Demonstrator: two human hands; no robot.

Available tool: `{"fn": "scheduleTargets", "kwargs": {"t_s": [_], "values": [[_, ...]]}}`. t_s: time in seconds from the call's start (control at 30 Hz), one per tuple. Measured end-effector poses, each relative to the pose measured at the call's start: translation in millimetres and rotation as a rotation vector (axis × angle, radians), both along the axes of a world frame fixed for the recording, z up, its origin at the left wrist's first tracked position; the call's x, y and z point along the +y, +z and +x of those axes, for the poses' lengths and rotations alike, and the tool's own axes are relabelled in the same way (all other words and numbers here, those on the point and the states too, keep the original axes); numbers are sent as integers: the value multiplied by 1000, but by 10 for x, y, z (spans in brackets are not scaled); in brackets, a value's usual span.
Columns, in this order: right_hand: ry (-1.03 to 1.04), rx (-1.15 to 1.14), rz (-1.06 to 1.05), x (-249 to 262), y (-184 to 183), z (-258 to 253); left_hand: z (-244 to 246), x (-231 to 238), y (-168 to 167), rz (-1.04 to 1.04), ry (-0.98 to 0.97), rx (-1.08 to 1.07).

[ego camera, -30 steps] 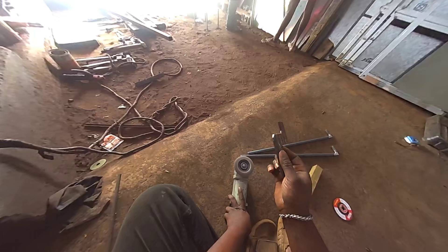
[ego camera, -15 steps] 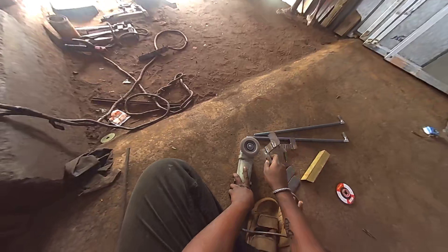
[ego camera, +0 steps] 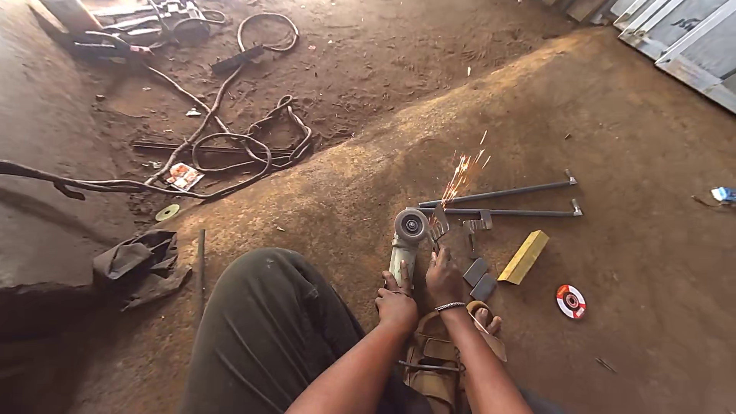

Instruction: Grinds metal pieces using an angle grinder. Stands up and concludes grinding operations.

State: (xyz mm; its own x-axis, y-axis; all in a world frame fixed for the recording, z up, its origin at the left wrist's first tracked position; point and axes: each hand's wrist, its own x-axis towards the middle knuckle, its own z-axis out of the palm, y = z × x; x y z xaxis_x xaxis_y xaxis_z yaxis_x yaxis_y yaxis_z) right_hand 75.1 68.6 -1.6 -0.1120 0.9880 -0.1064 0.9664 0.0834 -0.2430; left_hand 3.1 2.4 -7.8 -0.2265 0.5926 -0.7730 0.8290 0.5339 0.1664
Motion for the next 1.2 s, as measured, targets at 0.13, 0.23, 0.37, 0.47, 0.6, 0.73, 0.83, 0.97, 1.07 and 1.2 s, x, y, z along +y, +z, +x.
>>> {"fn": "scheduleTargets", "kwargs": {"t_s": [0.13, 0.23, 0.37, 0.47, 0.6, 0.73, 0.83, 0.97, 1.07, 1.2], "values": [[-12, 111, 169, -142, -235, 146, -7, 0, 22, 1, 2, -9], [-107, 214, 212, -113, -202, 55, -21, 12, 33, -1, 10, -15], [-50, 175, 165, -84, -56, -107, 14, 7, 0, -12, -15, -11], [-115, 188, 165, -274, -110, -281, 7, -3, 37, -5, -9, -20], [-91, 174, 107, -329, -90, -359, -12, -48, 64, -13, 57, -69], [-67, 149, 78, -295, -88, -356, 19, -31, 44, -52, 125, -83], [-88, 155, 42, -297, -89, -386, 3, -24, 57, -62, 142, -79], [-87, 129, -9, -314, -71, -384, 16, -43, 76, -31, 189, -77], [-87, 125, -10, -312, -71, -397, 1, -51, 69, -14, 174, -91], [-74, 110, 1, -313, -77, -402, -4, -45, 69, -32, 140, -95]]}}
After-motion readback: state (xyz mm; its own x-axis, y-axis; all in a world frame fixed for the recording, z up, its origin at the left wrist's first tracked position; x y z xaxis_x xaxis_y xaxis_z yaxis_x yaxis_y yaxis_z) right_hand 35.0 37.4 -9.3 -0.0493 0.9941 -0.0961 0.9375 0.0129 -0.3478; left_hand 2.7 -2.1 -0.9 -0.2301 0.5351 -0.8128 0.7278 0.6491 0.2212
